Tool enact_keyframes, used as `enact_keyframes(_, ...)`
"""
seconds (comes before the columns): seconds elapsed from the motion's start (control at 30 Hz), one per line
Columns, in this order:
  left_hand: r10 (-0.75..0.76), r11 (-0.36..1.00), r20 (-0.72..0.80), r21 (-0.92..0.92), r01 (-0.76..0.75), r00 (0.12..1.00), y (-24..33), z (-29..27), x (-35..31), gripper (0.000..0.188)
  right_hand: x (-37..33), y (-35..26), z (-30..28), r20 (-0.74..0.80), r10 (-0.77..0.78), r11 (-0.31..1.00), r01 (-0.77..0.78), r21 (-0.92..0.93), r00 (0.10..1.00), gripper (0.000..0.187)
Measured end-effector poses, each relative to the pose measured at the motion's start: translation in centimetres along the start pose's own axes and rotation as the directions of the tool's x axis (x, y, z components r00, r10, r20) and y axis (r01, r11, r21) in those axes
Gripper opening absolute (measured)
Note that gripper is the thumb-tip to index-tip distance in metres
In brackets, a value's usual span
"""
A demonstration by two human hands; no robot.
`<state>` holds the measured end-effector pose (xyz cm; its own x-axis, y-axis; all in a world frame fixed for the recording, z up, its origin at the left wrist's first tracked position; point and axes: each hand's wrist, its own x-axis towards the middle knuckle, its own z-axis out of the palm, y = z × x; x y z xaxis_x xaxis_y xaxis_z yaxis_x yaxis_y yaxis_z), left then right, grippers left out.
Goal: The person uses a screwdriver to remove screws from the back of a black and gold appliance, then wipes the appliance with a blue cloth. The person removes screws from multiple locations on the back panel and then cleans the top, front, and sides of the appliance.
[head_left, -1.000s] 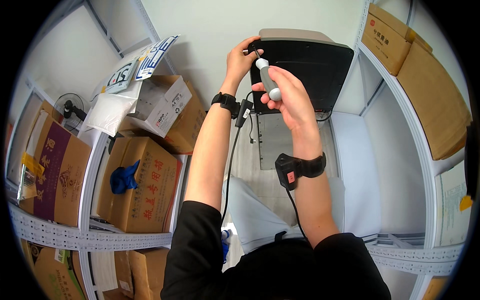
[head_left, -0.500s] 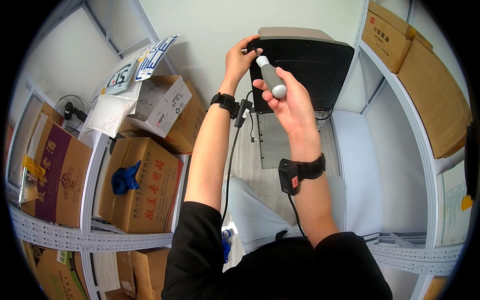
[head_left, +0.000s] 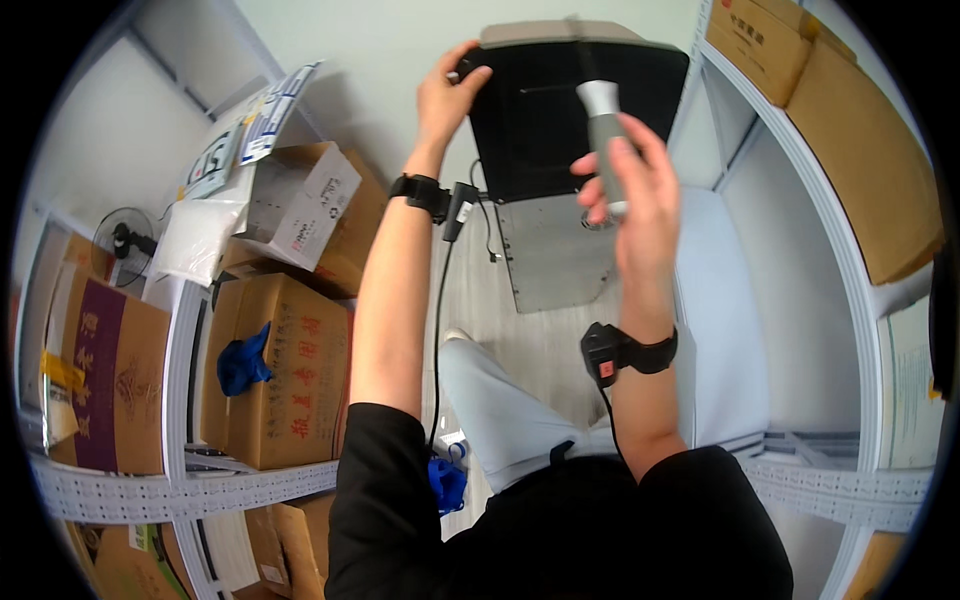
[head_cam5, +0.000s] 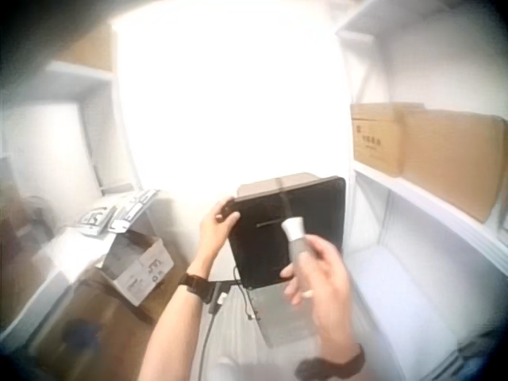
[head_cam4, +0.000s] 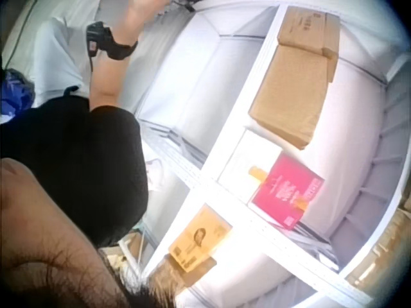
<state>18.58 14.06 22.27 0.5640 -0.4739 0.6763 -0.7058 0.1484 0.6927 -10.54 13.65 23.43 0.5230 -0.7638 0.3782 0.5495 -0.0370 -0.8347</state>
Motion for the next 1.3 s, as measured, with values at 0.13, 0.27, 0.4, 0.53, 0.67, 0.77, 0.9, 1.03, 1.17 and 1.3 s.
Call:
enact_keyframes(0.13,-0.010,0.998,-0.076,0.057,0.014,0.997,-0.9,1.2,-0.1,0.058,0.8,0.7,-8.2,-0.306,-0.140,0.990,0.129,-0.055,0.942,0.045)
enact_keyframes(0.27,0.073,0.997,-0.177,0.025,-0.070,0.981,-0.7,2.5,0.1,0.067,1.5,3.7,-17.9,-0.503,-0.055,0.997,0.025,-0.067,0.863,0.046)
enact_keyframes(0.4,0.384,0.882,-0.437,0.435,-0.182,0.813,1.6,5.3,-1.6,0.056,2.2,10.4,-27.4,-0.603,0.202,0.974,-0.220,0.044,0.772,0.046)
enact_keyframes(0.53,0.646,0.718,-0.291,0.546,-0.431,0.706,3.8,12.1,-6.6,0.028,3.1,21.2,-35.4,-0.674,0.386,0.909,-0.386,0.160,0.630,0.041)
enact_keyframes(0.67,0.602,0.751,0.271,0.129,-0.648,0.751,1.2,22.3,-15.2,0.022,3.3,33.2,-41.9,-0.665,0.527,0.802,-0.569,0.182,0.529,0.040)
enact_keyframes(0.77,0.344,0.885,0.609,0.044,-0.464,0.714,-3.6,29.3,-22.1,0.008,1.9,41.0,-45.4,-0.633,0.637,0.643,-0.756,0.122,0.440,0.037)
enact_keyframes(0.9,-0.055,0.981,0.778,0.158,-0.110,0.626,-10.0,33.4,-29.6,0.008,-0.6,49.2,-49.7,-0.724,0.623,0.460,-0.887,0.033,0.296,0.037)
enact_keyframes(1.03,-0.298,0.946,0.830,0.323,0.029,0.473,-13.7,35.0,-35.1,0.004,-2.9,56.1,-53.9,-0.706,0.653,0.290,-0.952,-0.103,0.275,0.037)
enact_keyframes(1.17,-0.367,0.927,0.863,0.368,0.066,0.348,-16.1,34.9,-38.6,0.006,-4.6,61.1,-55.5,-0.778,0.518,0.352,-0.917,-0.185,0.356,0.044)
enact_keyframes(1.3,-0.467,0.884,0.881,0.464,0.055,0.080,-17.8,34.4,-41.3,0.007,-4.9,64.8,-55.9,-0.810,0.495,0.380,-0.917,-0.122,0.313,0.046)
